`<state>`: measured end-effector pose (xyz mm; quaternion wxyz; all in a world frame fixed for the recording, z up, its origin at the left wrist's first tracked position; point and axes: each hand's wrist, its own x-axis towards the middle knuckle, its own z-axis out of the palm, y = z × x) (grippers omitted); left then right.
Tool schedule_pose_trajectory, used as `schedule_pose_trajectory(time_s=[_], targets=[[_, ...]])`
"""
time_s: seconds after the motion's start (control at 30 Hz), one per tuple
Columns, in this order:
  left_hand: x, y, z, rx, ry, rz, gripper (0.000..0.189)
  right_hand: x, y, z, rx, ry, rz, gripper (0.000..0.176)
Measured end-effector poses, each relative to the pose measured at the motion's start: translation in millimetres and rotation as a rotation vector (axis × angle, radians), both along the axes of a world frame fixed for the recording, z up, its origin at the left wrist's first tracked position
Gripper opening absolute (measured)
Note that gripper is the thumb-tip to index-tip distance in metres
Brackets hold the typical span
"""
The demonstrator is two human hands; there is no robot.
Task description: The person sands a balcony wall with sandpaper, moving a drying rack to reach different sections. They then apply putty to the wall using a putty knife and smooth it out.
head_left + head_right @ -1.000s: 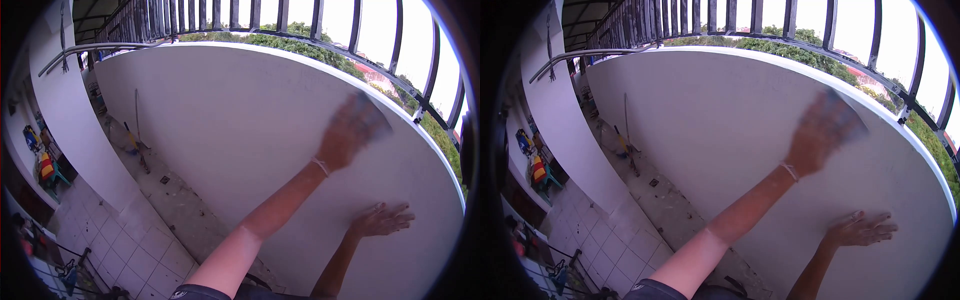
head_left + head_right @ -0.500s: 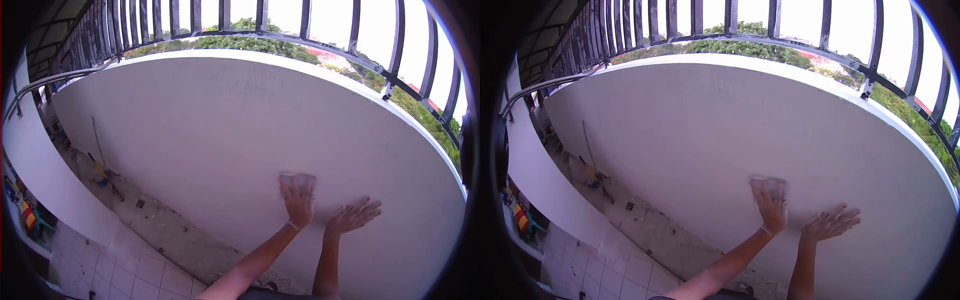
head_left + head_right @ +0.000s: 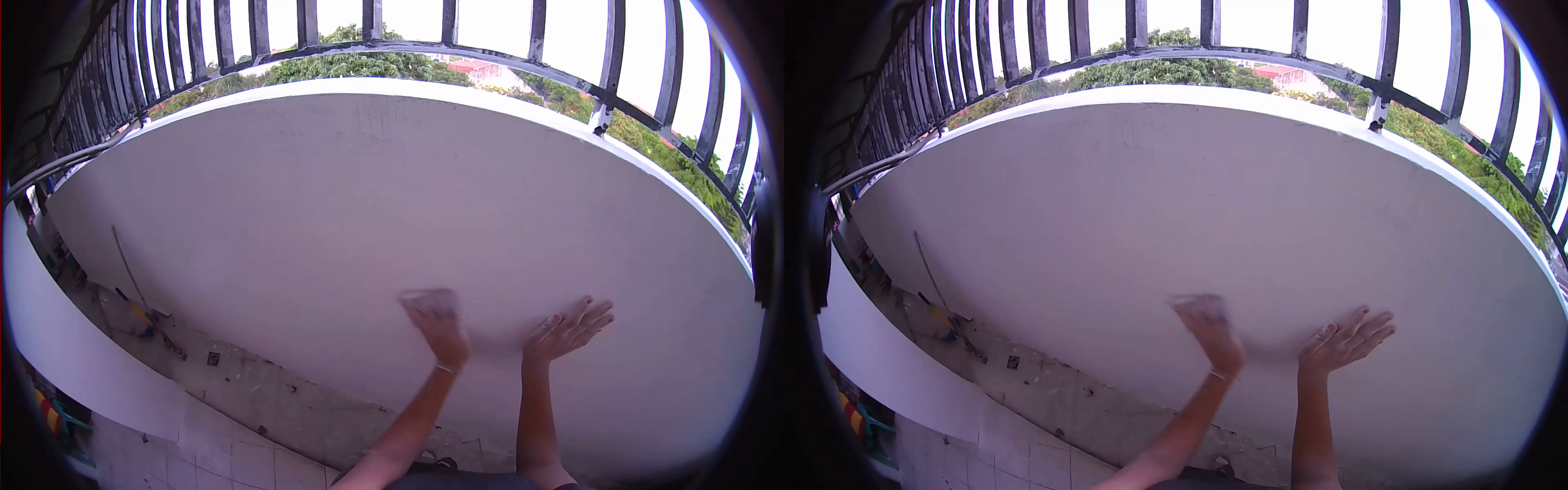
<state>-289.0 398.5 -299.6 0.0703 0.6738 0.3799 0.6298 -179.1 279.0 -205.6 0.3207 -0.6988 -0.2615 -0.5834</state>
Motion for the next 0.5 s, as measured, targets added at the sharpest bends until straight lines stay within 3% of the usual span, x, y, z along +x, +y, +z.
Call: schedule_pose_trajectory(time_s=[0.13,0.17,0.23,0.27,0.3,0.4,0.47,0.5], targets=[[-6,-7,73,-0.066,0.078,-0.021,0.065,1,0,-1,0.0,-0.002,0.006,0.056],[-20,16,110,-0.023,0.112,0.003,0.063,2,1,-1,0.005,-0.008,0.007,0.056],[-52,63,178,0.034,-0.116,0.076,0.058,2,1,-1,0.003,-0.008,0.001,0.056],[-68,94,186,0.077,-0.131,0.168,0.056,2,-1,-1,0.001,-0.009,0.005,0.056],[-79,117,181,0.124,-0.144,0.26,0.054,1,0,0,0.003,-0.01,0.009,0.056],[-88,124,141,0.126,-0.331,0.158,0.055,-1,2,2,0.014,-0.02,0.025,0.056],[-69,88,69,-0.057,-0.148,0.229,0.059,0,-2,0,0.012,-0.021,0.023,0.056],[-43,60,26,-0.087,-0.22,0.2,0.064,1,-1,-2,0.013,-0.014,0.021,0.056]])
